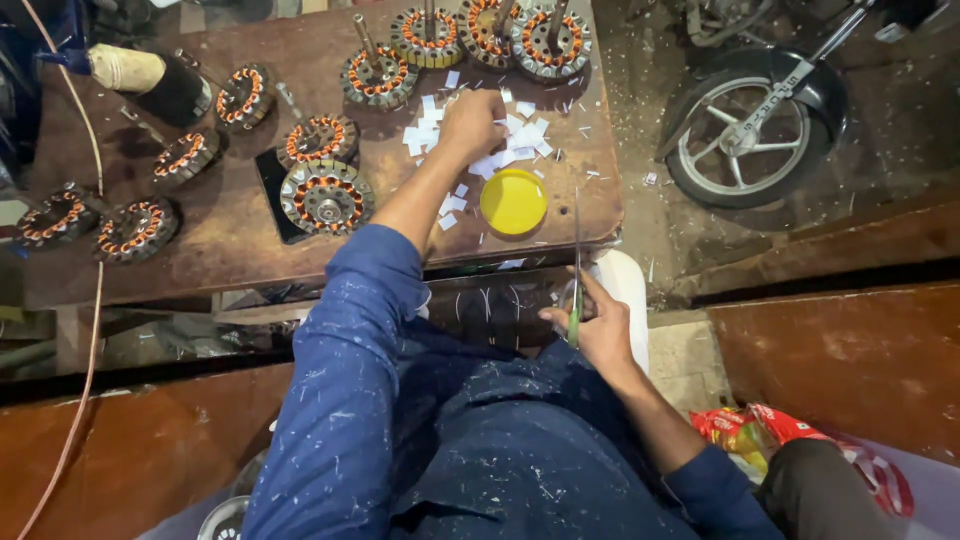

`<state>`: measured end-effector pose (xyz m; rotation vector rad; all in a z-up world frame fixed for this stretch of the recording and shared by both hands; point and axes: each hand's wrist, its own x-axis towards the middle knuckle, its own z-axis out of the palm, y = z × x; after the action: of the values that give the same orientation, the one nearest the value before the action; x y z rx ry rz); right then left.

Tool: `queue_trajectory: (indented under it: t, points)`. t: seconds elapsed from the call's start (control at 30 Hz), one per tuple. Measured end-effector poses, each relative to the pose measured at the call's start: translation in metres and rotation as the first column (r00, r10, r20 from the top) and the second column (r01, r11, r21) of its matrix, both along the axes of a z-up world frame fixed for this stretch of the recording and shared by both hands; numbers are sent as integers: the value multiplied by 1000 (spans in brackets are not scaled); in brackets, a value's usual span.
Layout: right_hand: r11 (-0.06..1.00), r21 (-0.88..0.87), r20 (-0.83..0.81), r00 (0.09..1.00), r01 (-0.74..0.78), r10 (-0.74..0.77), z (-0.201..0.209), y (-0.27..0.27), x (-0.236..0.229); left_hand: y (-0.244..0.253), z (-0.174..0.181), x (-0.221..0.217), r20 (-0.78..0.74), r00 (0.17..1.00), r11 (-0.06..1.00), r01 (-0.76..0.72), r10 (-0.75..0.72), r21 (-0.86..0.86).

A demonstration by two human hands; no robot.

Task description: The person cuts small white paper pieces with scissors and inserts them into slots on circular motor stator components. The person repeatedly picks up paper, cuts it, and places it into the stator slots.

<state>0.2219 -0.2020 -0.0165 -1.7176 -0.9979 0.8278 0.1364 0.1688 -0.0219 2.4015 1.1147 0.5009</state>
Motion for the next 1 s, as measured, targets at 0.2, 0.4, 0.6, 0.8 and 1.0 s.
queue_trajectory:
  t: [0.2, 0.4, 0.6, 0.8, 1.0]
  points:
    - [999, -29, -44, 999, -18, 16, 1, -5, -3, 8, -7, -22, 431, 896, 980, -22, 107, -198]
    - [997, -60, -23, 999, -50, 49, -1, 3, -16, 3, -19, -44, 589, 506, 560, 229, 630, -796]
    - [994, 14, -116, 987, -112, 113, -13, 12, -33, -37, -31, -60, 568, 321, 367, 509, 758, -778]
    - [983, -30, -164, 971, -182, 175, -23, 20, -43, -101, -23, -102, 601, 383, 435, 438, 701, -787]
    - [947, 79, -218, 922, -310, 320, -24, 41, -64, -148, -8, -146, 565, 347, 425, 403, 749, -810]
